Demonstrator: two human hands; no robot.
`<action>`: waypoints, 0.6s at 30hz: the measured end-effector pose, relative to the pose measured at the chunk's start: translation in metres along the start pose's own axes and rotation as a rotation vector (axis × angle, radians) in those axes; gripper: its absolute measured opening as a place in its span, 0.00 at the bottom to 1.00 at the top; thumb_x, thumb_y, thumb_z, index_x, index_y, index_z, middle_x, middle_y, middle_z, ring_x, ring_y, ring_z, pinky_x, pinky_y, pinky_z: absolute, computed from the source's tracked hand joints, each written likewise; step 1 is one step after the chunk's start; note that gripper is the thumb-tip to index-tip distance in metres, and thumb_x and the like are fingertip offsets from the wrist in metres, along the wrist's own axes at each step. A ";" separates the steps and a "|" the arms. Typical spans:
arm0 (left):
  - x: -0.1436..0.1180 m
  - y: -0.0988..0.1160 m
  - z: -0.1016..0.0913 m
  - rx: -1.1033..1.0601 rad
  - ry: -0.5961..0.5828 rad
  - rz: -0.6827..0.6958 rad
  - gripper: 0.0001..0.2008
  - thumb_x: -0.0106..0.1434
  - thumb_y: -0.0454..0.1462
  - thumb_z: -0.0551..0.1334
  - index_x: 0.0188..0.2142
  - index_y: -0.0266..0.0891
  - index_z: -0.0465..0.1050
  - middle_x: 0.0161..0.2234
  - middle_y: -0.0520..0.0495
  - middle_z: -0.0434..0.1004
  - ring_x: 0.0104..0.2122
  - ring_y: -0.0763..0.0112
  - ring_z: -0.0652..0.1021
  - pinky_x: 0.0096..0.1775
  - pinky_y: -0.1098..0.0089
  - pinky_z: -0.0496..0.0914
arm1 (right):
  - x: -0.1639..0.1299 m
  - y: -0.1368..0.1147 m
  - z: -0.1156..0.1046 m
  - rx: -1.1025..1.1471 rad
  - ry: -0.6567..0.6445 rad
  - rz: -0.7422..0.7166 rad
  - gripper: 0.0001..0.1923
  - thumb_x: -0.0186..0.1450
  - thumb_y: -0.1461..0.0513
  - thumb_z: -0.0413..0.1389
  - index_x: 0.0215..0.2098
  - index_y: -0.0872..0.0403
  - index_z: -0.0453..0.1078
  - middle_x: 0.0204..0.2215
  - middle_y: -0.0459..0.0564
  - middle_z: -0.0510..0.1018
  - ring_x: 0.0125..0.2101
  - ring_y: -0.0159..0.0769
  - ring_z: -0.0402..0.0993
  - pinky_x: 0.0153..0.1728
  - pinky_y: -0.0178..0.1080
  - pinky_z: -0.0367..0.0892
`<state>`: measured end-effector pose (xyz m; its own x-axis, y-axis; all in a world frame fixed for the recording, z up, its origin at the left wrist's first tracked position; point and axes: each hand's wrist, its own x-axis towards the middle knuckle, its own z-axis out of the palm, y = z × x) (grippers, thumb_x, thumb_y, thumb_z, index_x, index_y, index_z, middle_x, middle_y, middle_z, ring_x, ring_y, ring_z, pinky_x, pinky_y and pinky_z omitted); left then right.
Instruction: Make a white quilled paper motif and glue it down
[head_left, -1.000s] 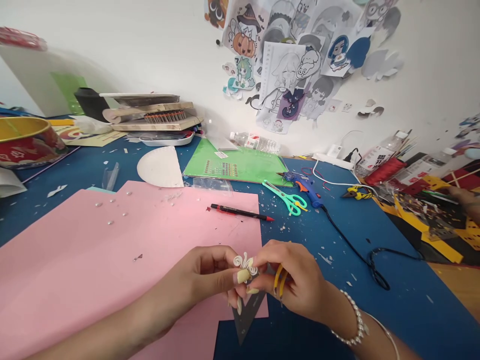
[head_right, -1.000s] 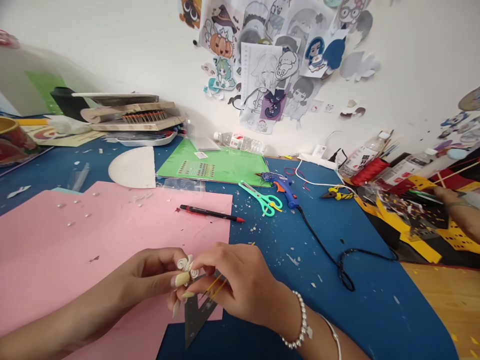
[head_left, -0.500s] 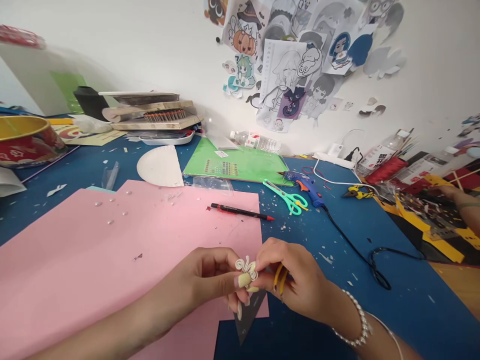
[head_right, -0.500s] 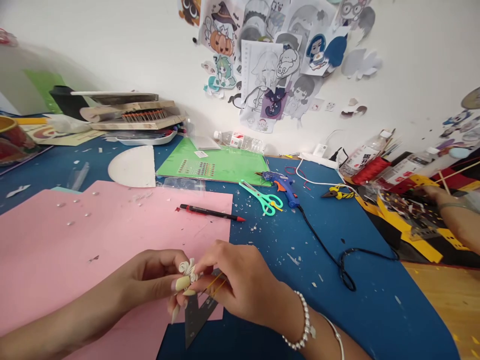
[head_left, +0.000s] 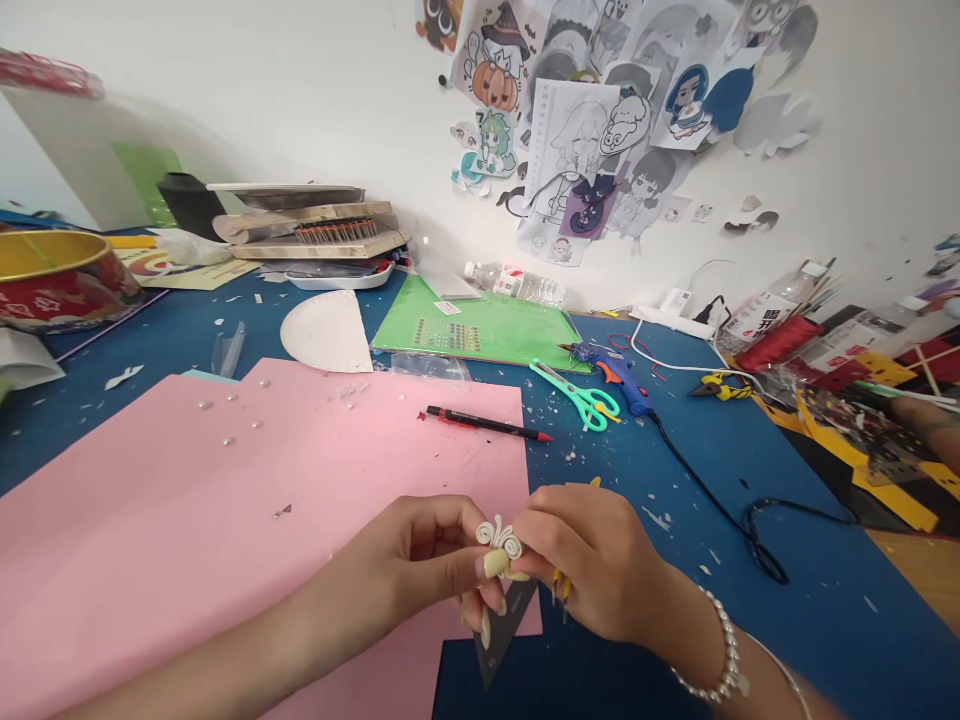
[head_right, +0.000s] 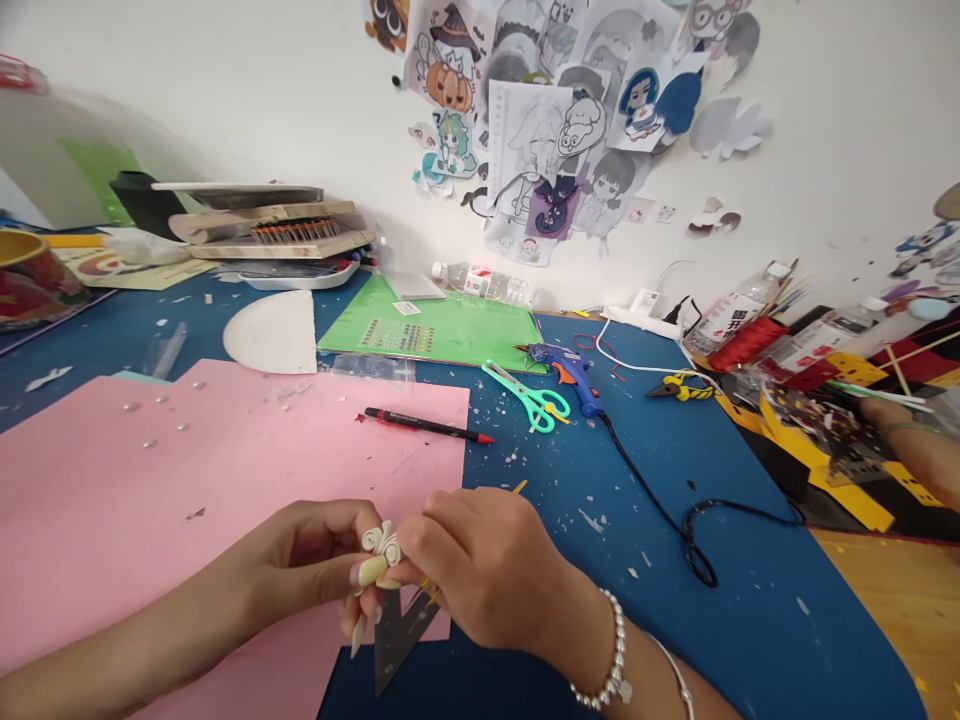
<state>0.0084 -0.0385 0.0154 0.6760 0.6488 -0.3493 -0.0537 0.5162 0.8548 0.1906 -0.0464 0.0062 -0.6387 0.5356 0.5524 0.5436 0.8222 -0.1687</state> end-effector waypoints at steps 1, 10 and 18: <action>0.000 0.000 0.000 -0.001 0.003 0.005 0.06 0.54 0.35 0.61 0.24 0.33 0.68 0.22 0.52 0.74 0.21 0.76 0.73 0.27 0.74 0.67 | 0.000 0.000 0.000 -0.022 -0.002 -0.011 0.09 0.64 0.61 0.41 0.32 0.56 0.60 0.19 0.45 0.66 0.19 0.29 0.58 0.20 0.32 0.52; -0.002 0.003 0.002 0.002 0.023 0.005 0.08 0.52 0.38 0.62 0.24 0.34 0.68 0.21 0.52 0.74 0.20 0.75 0.73 0.26 0.74 0.66 | 0.001 -0.005 -0.002 -0.120 0.039 -0.055 0.07 0.63 0.63 0.42 0.33 0.55 0.60 0.18 0.45 0.66 0.18 0.29 0.58 0.19 0.34 0.50; -0.001 -0.002 0.001 0.020 -0.003 0.058 0.07 0.54 0.37 0.60 0.26 0.35 0.67 0.22 0.52 0.73 0.21 0.74 0.73 0.27 0.74 0.66 | 0.001 -0.007 0.000 -0.126 0.058 -0.051 0.05 0.62 0.64 0.43 0.32 0.56 0.59 0.18 0.46 0.67 0.18 0.30 0.57 0.19 0.35 0.50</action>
<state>0.0087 -0.0404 0.0142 0.6747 0.6753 -0.2981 -0.0782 0.4669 0.8808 0.1862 -0.0517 0.0078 -0.6367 0.4782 0.6049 0.5774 0.8156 -0.0370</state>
